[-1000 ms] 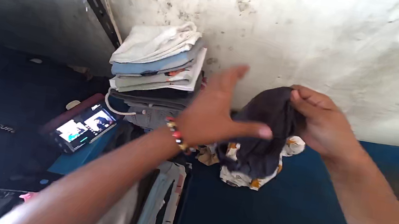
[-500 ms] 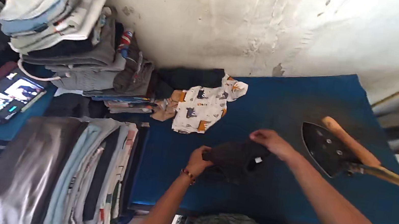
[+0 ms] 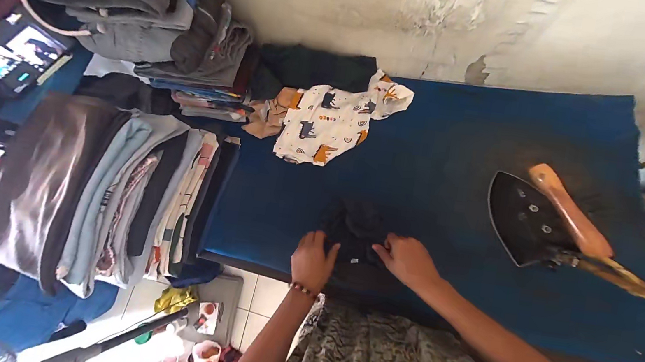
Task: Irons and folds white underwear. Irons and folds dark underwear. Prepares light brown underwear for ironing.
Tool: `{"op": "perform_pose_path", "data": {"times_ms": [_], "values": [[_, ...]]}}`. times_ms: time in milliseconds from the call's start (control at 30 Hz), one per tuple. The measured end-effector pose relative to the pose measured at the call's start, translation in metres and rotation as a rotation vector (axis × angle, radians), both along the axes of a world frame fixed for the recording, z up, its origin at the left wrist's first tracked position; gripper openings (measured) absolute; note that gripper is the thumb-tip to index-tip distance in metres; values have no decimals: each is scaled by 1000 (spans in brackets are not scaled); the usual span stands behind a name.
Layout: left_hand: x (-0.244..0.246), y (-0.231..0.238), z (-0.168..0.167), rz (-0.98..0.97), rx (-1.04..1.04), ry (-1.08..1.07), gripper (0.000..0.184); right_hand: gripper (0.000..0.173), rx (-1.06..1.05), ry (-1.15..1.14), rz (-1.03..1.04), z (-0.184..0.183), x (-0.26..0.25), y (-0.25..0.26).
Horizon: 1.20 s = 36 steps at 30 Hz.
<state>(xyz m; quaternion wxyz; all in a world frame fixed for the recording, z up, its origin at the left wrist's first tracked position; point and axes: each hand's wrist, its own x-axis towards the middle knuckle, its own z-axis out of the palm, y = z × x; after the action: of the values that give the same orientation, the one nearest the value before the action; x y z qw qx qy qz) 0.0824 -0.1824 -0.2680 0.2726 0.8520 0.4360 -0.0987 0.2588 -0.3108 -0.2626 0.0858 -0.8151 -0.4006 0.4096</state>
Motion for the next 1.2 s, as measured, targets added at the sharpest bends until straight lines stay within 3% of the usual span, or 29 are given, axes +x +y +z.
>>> {"op": "perform_pose_path", "data": {"times_ms": [67,200,267,333,400,433,467,500,533,567,600,633,667,700,733,800,867,933,1000,1100,1200], "values": [[28,6,2,56,-81,238,64,67,-144,-35,0,-6,-15,20],[42,14,-6,47,-42,396,52,39,-238,-16,-73,-2,-18,36],[40,20,1,42,-130,384,43,32,-73,155,-259,0,-6,32],[25,35,6,163,-432,71,40,22,299,518,-572,10,-2,23],[3,46,13,472,-887,-530,36,23,743,1071,-669,35,-7,8],[-7,50,24,625,-1089,-855,34,21,883,1322,-496,50,-7,-1],[-18,57,41,681,-1256,-1153,36,16,920,1402,-244,68,-5,-11],[-29,67,61,577,-1393,-1393,34,13,847,1302,-3,91,1,-20],[-41,78,84,282,-1514,-1531,28,31,691,1064,318,116,13,-23],[-50,89,109,-128,-1569,-1520,30,41,488,739,572,144,23,-19],[-54,98,134,-547,-1481,-1370,33,41,260,425,705,169,21,-11],[-54,105,161,-895,-1241,-1093,37,37,62,124,793,187,9,-5],[-50,106,191,-1122,-921,-710,41,29,-110,-47,832,201,-5,0],[-43,99,219,-1202,-611,-256,43,24,-208,-80,850,213,-14,1],[-32,91,233,-1159,-345,134,44,23,-197,-87,840,222,-11,2],[-17,96,226,-991,86,440,29,17,-46,-330,766,235,10,5],[-8,116,223,-916,324,514,24,16,196,-532,799,233,24,2],[-4,132,236,-1010,317,587,23,24,165,-363,858,237,20,6],[-4,139,244,-1118,274,578,34,19,284,-419,804,236,35,5],[1,154,257,-1195,276,435,42,32,330,-309,787,244,57,6],[6,176,266,-1251,181,183,50,42,518,-260,795,255,57,9]]}}
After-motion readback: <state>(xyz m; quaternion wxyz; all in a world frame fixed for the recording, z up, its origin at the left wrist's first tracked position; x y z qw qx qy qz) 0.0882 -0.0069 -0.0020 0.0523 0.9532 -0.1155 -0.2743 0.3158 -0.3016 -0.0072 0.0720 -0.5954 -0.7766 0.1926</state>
